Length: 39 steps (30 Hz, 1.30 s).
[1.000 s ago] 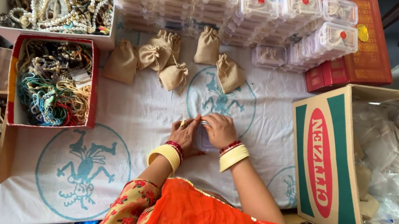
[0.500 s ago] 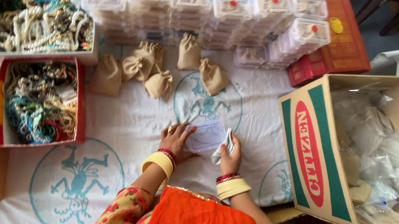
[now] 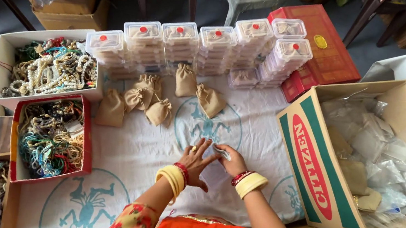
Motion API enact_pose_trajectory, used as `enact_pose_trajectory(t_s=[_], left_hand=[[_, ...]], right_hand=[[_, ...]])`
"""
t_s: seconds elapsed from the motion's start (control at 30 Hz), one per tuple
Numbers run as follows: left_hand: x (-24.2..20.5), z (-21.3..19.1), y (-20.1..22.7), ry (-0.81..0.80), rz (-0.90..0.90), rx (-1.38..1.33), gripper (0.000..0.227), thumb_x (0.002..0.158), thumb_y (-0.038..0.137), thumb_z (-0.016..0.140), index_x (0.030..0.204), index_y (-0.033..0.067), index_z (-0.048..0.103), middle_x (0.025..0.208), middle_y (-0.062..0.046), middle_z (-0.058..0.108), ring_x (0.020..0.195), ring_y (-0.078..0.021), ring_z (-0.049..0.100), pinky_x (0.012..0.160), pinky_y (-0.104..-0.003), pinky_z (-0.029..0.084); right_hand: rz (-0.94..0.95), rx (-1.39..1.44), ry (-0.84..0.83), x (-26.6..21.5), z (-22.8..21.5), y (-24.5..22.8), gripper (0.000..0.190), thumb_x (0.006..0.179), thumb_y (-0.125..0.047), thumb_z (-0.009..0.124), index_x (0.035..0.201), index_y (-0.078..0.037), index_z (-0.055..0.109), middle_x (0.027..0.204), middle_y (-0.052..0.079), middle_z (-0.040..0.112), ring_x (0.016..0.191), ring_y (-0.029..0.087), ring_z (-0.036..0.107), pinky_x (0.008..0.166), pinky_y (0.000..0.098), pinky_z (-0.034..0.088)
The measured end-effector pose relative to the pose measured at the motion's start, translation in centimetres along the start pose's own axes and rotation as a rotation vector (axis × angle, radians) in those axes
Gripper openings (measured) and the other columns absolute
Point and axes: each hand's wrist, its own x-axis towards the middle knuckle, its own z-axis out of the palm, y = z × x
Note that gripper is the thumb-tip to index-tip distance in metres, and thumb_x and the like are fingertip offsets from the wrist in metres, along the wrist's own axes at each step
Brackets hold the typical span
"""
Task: Sorting and packing jewelry into small plastic boxes and cloth pouches at a table.
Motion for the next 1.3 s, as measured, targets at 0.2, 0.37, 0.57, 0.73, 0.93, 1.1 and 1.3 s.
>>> enact_pose_trajectory(t_s=[0.2,0.37,0.57,0.73,0.93,1.1,1.3], left_hand=[[0.6,2.4,-0.1,-0.11,-0.129,-0.039,0.126,0.053,0.071,0.088,0.158,0.0285,0.032,0.165,-0.017,0.017,0.141,-0.0448,0.032,0.109,-0.057,0.036],[0.4,3.5,0.8,-0.047,-0.309,-0.091,0.127,0.055,0.074,0.086,0.157,0.0221,0.03,0.166,-0.015,0.016,0.143,-0.0417,0.034,0.109,-0.055,0.036],[1.6,2.2,2.9,-0.062,-0.601,-0.125,0.128,0.06,0.077,0.083,0.16,0.0225,0.024,0.167,-0.016,0.01,0.144,-0.0432,0.03,0.109,-0.052,0.036],[1.6,2.7,2.8,-0.036,-0.649,-0.119,0.126,0.06,0.076,0.082,0.159,0.0226,0.026,0.168,-0.015,0.01,0.145,-0.0412,0.029,0.108,-0.052,0.035],[0.2,1.0,0.3,-0.103,-0.46,-0.16,0.107,0.067,0.059,0.086,0.156,0.028,0.036,0.169,-0.013,0.012,0.146,-0.0407,0.024,0.114,-0.059,0.027],[0.7,8.2,-7.2,0.129,-0.047,0.289,0.061,0.068,0.017,0.08,0.108,0.061,0.067,0.166,0.014,0.037,0.158,-0.0282,0.025,0.114,-0.062,0.024],[-0.8,3.1,-2.6,0.117,-0.411,-0.259,0.089,0.067,0.041,0.09,0.144,0.0303,0.048,0.161,-0.015,0.03,0.149,-0.0373,0.026,0.109,-0.065,0.028]], right_hand=[[0.067,0.178,-0.033,0.3,-0.8,4.3,0.041,0.093,0.007,0.058,0.132,-0.005,0.065,0.116,0.003,0.071,0.103,0.008,0.065,0.087,0.0251,0.052],[0.217,0.263,0.379,-2.9,-0.3,5.7,0.038,0.094,0.003,0.061,0.131,-0.005,0.067,0.114,0.005,0.072,0.096,0.01,0.065,0.085,0.0257,0.053],[0.226,0.105,0.535,-7.6,2.8,2.6,0.037,0.093,0.003,0.064,0.129,-0.004,0.066,0.112,0.004,0.073,0.094,0.009,0.065,0.084,0.0244,0.053],[0.187,0.295,0.46,-8.9,1.5,8.9,0.036,0.09,0.008,0.066,0.125,0.0,0.066,0.113,0.007,0.073,0.097,0.011,0.066,0.084,0.0254,0.053],[0.38,0.156,0.491,-9.5,-3.6,2.7,0.043,0.083,0.003,0.067,0.125,-0.006,0.069,0.107,0.011,0.076,0.092,0.022,0.071,0.08,0.0325,0.057],[-0.152,-0.924,0.638,-8.9,-2.7,-4.1,0.059,0.064,-0.012,0.083,0.12,-0.007,0.067,0.125,0.025,0.061,0.113,0.044,0.056,0.094,0.0523,0.044],[-0.034,-0.372,0.257,-5.5,2.8,1.1,0.06,0.081,-0.01,0.076,0.137,0.0,0.056,0.132,0.021,0.061,0.117,0.035,0.063,0.096,0.041,0.052]])
